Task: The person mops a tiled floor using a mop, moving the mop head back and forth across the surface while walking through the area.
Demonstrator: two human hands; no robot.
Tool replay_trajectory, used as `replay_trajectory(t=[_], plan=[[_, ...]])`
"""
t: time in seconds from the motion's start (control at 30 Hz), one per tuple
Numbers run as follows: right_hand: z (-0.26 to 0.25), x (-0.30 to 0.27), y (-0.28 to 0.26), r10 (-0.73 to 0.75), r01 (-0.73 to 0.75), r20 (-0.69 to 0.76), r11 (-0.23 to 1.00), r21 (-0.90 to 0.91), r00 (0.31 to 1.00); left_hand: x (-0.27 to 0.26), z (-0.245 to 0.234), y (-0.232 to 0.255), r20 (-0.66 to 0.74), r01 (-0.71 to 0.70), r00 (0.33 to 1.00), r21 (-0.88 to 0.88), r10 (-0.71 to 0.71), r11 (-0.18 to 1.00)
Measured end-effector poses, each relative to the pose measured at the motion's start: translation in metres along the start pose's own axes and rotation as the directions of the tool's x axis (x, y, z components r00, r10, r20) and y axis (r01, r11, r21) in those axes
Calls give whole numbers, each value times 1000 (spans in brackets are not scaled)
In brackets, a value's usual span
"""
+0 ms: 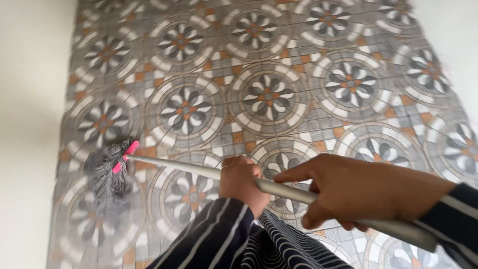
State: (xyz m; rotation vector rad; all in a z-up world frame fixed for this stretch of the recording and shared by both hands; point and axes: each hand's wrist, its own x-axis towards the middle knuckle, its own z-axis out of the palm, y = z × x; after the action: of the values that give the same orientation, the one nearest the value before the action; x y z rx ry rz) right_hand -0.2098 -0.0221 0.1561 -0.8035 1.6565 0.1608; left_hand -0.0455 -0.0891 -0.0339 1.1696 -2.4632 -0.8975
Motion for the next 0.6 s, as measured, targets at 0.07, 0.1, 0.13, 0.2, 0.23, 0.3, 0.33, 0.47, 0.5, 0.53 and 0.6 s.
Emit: replay_trajectory(t=[0.07, 0.1, 0.13, 0.2, 0.23, 0.3, 0.33, 0.47, 0.5, 0.53, 0.6], plan=[[-6, -13, 5, 119, -116, -25, 988, 100, 993, 18, 0, 18, 59, -102, 993, -31, 104, 994], [-7, -18, 10, 179, -172, -31, 973, 153, 983, 26, 3, 27, 94, -146, 984, -52, 150, 988], [-6, -23, 17, 234, -222, -32, 952, 210, 972, 32, 6, 36, 129, -188, 972, -74, 196, 979], [-3, -31, 28, 341, -312, -40, 895, 319, 939, 46, 10, 55, 195, -322, 921, -103, 337, 941], [-1, -33, 35, 393, -352, -36, 858, 374, 919, 52, 11, 64, 222, -379, 891, -117, 396, 918], [8, -35, 50, 437, -359, -40, 785, 505, 899, 65, 13, 77, 411, -447, 801, -71, 435, 891], [13, -33, 55, 434, -327, -53, 748, 578, 900, 74, 15, 84, 501, -477, 748, -51, 435, 877], [20, -22, 50, 513, -290, -121, 647, 706, 850, 125, 23, 114, 740, -625, 547, 48, 393, 779], [16, -15, 44, 530, -295, -132, 642, 708, 838, 135, 27, 118, 757, -663, 524, 75, 390, 745], [7, -9, 39, 536, -303, -140, 652, 696, 833, 147, 31, 119, 767, -680, 514, 93, 383, 727], [-13, 4, 29, 495, -262, -188, 701, 664, 848, 174, 37, 115, 765, -664, 540, 130, 352, 736]])
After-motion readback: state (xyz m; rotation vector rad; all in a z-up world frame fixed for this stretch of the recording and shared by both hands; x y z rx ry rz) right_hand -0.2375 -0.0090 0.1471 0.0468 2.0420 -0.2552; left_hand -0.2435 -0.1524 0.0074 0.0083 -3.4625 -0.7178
